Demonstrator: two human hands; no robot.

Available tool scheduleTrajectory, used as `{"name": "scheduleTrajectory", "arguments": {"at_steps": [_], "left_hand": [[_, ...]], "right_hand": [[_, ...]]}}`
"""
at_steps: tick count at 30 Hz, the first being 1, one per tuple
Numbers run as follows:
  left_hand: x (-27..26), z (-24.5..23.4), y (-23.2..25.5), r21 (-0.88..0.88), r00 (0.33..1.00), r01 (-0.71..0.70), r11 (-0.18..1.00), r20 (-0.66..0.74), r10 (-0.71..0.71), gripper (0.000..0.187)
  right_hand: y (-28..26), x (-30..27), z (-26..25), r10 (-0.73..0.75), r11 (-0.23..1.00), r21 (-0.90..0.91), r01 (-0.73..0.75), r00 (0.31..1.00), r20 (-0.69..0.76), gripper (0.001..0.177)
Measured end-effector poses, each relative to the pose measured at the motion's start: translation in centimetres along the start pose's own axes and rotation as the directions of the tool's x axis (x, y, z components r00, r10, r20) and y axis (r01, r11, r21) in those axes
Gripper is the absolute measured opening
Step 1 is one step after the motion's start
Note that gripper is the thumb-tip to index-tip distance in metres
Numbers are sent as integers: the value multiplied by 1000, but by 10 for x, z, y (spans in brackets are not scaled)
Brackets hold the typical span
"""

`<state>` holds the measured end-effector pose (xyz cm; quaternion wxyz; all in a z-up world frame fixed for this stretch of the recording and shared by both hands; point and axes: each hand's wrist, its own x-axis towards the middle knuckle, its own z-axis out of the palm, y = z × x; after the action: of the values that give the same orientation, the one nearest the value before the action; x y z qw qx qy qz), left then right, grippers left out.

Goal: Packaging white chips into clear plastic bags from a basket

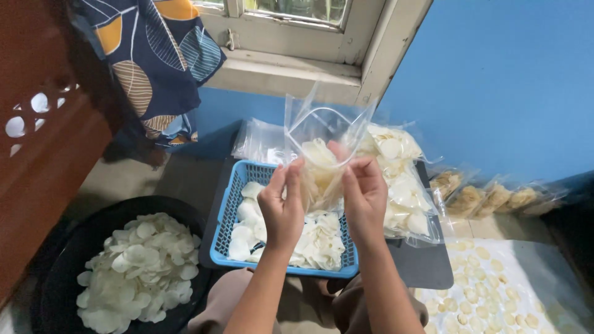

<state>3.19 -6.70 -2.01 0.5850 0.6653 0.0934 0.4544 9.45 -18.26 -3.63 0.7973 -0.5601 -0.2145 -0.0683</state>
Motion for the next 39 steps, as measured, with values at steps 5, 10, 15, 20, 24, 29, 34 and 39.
{"name": "scheduleTrajectory", "arguments": {"at_steps": [5, 10, 15, 20, 24, 29, 34, 39], "left_hand": [[13, -4, 20, -36, 998, 0, 999, 64, 3, 33], [3, 14, 2, -65, 998, 55, 996, 34, -52, 31], [-4, 25, 4, -86, 994, 69, 994, 93, -61, 34], [11, 11, 10, -47, 996, 26, 999, 89, -22, 41], [4, 14, -11, -70, 992, 94, 993, 93, -87, 36], [20, -4, 24, -164, 966, 95, 982, 255, -51, 53], [20, -8, 13, -160, 933, 206, 965, 329, -145, 98], [22, -13, 4, 2, 913, 324, 946, 260, -313, 50]], "right_hand": [[-31, 20, 0, -72, 994, -87, 68, 997, -41, 6], [-37, 19, 6, -76, 997, -31, 75, 997, -19, 11], [-35, 18, 11, -19, 999, 27, 22, 992, -123, 9], [-23, 31, -19, 49, 998, 52, -45, 995, -83, 5], [-30, 25, -12, 61, 997, 53, -62, 998, 12, 9], [-39, 19, -8, 36, 980, 191, -45, 998, 49, 8], [-39, 15, -9, 44, 971, 226, -76, 989, 144, 7], [-34, 15, -11, 25, 987, 151, -47, 989, 145, 17]]}}
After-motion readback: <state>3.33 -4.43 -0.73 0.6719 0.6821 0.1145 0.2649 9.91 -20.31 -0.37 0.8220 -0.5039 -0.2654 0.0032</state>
